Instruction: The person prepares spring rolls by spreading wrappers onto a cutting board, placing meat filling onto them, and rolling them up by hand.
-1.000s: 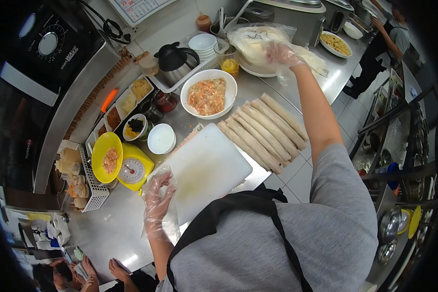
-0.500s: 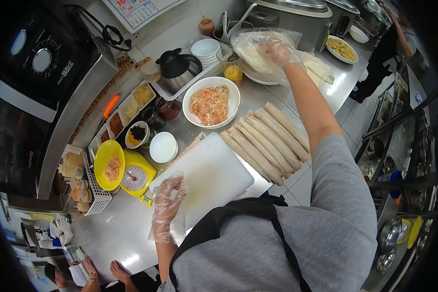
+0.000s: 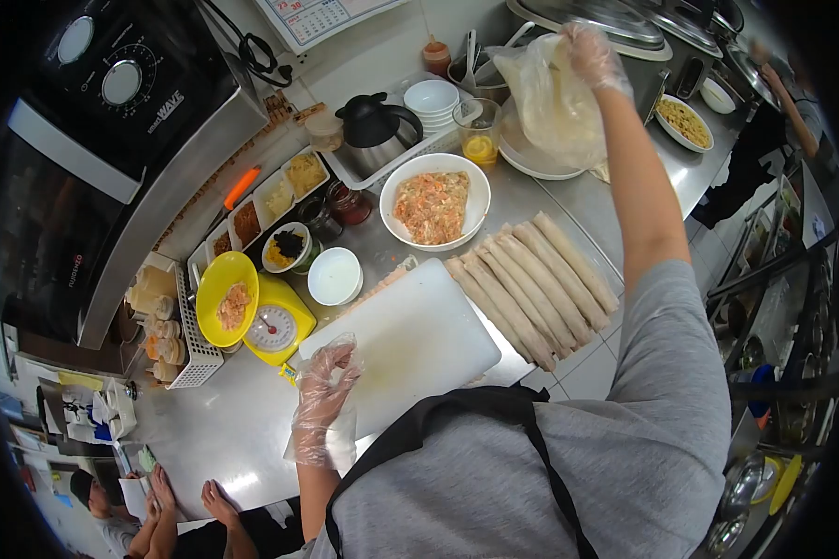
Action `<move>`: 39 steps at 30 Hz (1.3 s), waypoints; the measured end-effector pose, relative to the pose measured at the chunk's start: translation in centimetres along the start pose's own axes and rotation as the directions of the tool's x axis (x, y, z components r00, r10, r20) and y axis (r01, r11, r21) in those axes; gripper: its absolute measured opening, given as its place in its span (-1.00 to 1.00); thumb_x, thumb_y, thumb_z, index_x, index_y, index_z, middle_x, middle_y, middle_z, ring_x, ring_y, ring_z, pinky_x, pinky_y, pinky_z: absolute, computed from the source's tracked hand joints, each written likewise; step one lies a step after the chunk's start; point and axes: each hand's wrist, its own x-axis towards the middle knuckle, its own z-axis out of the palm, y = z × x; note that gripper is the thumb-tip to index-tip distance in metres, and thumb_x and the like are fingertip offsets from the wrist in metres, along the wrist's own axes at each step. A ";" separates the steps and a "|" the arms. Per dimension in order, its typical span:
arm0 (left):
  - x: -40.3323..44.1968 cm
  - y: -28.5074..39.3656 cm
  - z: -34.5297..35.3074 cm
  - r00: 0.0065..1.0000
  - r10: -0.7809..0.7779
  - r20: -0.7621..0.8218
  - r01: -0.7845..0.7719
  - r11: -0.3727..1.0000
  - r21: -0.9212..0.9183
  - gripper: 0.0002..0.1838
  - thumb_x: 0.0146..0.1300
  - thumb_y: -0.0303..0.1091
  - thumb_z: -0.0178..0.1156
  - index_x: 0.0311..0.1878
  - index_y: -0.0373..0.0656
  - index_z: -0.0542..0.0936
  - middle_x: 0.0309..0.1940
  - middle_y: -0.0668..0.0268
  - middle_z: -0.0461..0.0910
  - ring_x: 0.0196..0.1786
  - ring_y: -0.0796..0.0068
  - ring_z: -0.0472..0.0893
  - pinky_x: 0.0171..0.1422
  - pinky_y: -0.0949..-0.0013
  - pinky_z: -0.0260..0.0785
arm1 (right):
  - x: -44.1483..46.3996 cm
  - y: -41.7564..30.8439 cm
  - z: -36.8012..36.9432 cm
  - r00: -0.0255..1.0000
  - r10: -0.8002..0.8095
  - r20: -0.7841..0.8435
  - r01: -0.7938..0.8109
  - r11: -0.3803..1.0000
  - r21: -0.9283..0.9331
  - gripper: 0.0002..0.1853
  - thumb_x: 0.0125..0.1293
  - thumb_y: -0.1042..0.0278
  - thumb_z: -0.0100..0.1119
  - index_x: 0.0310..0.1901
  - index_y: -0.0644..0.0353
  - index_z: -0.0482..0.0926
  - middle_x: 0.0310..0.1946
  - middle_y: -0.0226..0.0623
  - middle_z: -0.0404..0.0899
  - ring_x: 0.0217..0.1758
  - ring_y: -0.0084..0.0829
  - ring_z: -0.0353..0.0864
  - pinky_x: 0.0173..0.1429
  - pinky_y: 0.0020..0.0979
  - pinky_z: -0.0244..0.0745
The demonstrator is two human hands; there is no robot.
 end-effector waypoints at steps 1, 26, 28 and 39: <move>0.1 0.0 0.1 1.000 0.008 0.003 -0.008 1.000 -0.001 -0.59 0.07 -0.48 0.31 0.04 -0.16 0.53 -0.14 0.31 0.54 -0.18 0.49 0.52 0.01 0.41 0.38 | 0.9 1.1 -0.2 1.000 -0.002 -0.002 0.002 1.000 -0.004 -0.76 0.26 0.32 -0.05 -0.10 0.10 0.54 -0.17 -0.07 0.55 -0.05 -0.04 0.50 -0.02 -0.15 0.43; 14.8 16.4 5.0 0.648 0.703 0.292 -0.761 0.616 0.205 -0.45 0.09 -0.24 0.28 0.20 0.00 0.42 0.07 0.18 0.47 0.16 0.15 0.43 0.24 0.12 0.28 | 7.1 4.1 -1.6 0.960 -0.199 0.197 0.192 0.980 0.054 -0.69 0.30 0.26 0.00 0.03 0.18 0.46 -0.03 -0.05 0.52 0.06 -0.09 0.49 0.15 -0.23 0.35; 19.2 20.6 7.3 0.562 0.742 0.365 -0.827 0.505 0.247 -0.44 0.12 -0.16 0.26 0.21 -0.02 0.41 0.15 0.16 0.42 0.18 0.13 0.41 0.26 0.15 0.27 | 6.3 2.2 -3.7 0.960 -0.200 0.197 0.193 0.980 0.055 -0.67 0.30 0.25 0.01 0.05 0.17 0.45 -0.03 -0.04 0.51 0.07 -0.09 0.49 0.16 -0.24 0.34; 34.7 25.2 15.4 0.831 0.552 -0.075 -0.553 0.804 -0.219 -0.06 0.05 0.09 0.29 0.38 -0.26 0.14 0.30 -0.13 0.22 0.37 0.02 0.23 0.43 0.19 0.06 | 5.8 1.1 -11.1 0.875 -0.249 -0.415 0.335 0.931 0.148 -0.73 0.35 0.20 -0.08 -0.30 0.26 0.45 -0.35 0.11 0.44 -0.24 0.08 0.43 -0.19 -0.08 0.29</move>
